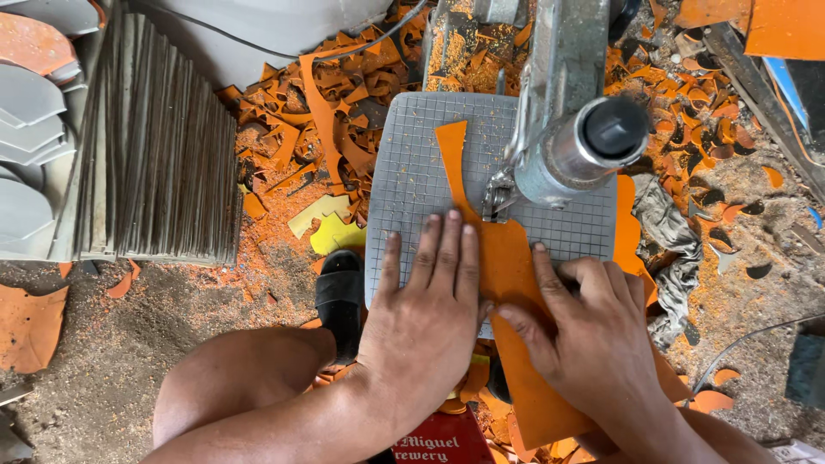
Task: The person uses a vertical cutting machine to cut shapes from orange rubber sheets. They guide the material under the blade, rotate it to follow curved outlines, and remove cut pieces, leaving scrap on the floor.
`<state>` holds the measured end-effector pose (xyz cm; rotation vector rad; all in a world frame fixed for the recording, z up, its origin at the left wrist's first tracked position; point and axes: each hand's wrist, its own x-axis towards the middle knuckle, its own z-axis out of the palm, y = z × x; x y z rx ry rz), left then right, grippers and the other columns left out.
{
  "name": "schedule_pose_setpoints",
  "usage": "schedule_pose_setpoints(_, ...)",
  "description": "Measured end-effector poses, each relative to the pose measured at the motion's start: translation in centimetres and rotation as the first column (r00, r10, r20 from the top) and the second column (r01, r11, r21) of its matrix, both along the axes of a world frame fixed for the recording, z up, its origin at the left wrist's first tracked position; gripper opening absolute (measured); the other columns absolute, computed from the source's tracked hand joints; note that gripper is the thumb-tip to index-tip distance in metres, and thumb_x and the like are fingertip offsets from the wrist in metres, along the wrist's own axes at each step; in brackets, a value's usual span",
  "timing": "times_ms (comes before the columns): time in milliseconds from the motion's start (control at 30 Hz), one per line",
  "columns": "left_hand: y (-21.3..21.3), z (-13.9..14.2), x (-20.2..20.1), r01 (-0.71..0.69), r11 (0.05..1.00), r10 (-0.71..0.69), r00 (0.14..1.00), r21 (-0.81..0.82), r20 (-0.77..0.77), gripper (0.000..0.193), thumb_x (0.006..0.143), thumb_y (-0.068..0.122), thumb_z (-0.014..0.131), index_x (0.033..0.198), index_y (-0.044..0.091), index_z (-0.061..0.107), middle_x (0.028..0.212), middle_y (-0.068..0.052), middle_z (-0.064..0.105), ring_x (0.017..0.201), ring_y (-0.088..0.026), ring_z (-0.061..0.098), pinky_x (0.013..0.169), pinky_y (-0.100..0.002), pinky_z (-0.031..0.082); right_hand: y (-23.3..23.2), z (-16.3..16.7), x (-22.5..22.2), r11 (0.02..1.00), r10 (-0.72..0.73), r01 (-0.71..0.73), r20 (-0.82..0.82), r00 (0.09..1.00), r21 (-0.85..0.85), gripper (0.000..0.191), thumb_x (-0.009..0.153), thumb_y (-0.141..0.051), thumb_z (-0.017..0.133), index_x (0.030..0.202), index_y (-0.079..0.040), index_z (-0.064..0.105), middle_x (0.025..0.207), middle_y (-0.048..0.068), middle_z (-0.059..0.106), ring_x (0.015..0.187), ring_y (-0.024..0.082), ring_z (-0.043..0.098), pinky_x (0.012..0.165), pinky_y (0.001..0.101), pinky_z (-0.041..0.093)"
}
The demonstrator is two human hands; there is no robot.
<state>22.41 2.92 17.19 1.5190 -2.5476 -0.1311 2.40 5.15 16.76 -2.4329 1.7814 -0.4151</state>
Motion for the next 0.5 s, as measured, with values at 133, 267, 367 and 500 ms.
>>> schedule_pose_setpoints(133, 0.2, -0.3, 0.1, 0.025, 0.999, -0.022, 0.998, 0.049, -0.053, 0.069, 0.098, 0.038, 0.052, 0.145, -0.011, 0.043, 0.155, -0.029, 0.041, 0.145, -0.039, 0.040, 0.117, -0.058, 0.029, -0.6, 0.2, -0.4, 0.999, 0.040, -0.041, 0.065, 0.997, 0.015, 0.054, 0.090, -0.034, 0.067, 0.132, -0.001, 0.068, 0.098, 0.013, 0.059, 0.092, 0.030, 0.056, 0.084, 0.0432, 0.044)
schedule_pose_setpoints(267, 0.0, -0.3, 0.1, 0.016, 0.999, -0.013, 0.996, 0.038, -0.085, 0.072, 0.097, 0.042, 0.052, 0.145, -0.011, 0.042, 0.155, -0.028, 0.040, 0.145, -0.038, 0.039, 0.116, -0.061, 0.027, -1.2, 0.3, -0.4, 0.999, 0.030, -0.032, 0.061, 0.998, 0.035, 0.049, 0.091, -0.031, 0.068, 0.131, -0.003, 0.069, 0.097, 0.011, 0.060, 0.089, 0.028, 0.056, 0.083, 0.0424, 0.044)
schedule_pose_setpoints(367, -0.3, -0.3, 0.2, 0.025, 0.999, -0.022, 0.996, 0.031, -0.085, 0.073, 0.097, 0.042, 0.051, 0.145, -0.011, 0.042, 0.155, -0.028, 0.040, 0.145, -0.038, 0.038, 0.116, -0.061, 0.026, -1.4, 0.4, -0.3, 0.999, 0.030, -0.032, 0.067, 0.997, 0.033, 0.049, 0.090, -0.030, 0.069, 0.131, -0.004, 0.069, 0.097, 0.011, 0.060, 0.089, 0.027, 0.056, 0.083, 0.0422, 0.044)
schedule_pose_setpoints(500, -0.3, -0.5, 0.2, 0.020, 0.999, -0.017, 0.996, 0.027, -0.091, 0.074, 0.097, 0.044, 0.052, 0.145, -0.011, 0.042, 0.155, -0.028, 0.040, 0.145, -0.038, 0.038, 0.116, -0.061, 0.026, -1.7, 0.4, -0.4, 0.998, 0.030, -0.034, 0.071, 0.997, 0.044, 0.049, 0.088, -0.029, 0.071, 0.130, -0.004, 0.070, 0.096, 0.010, 0.061, 0.085, 0.027, 0.056, 0.082, 0.0426, 0.044)
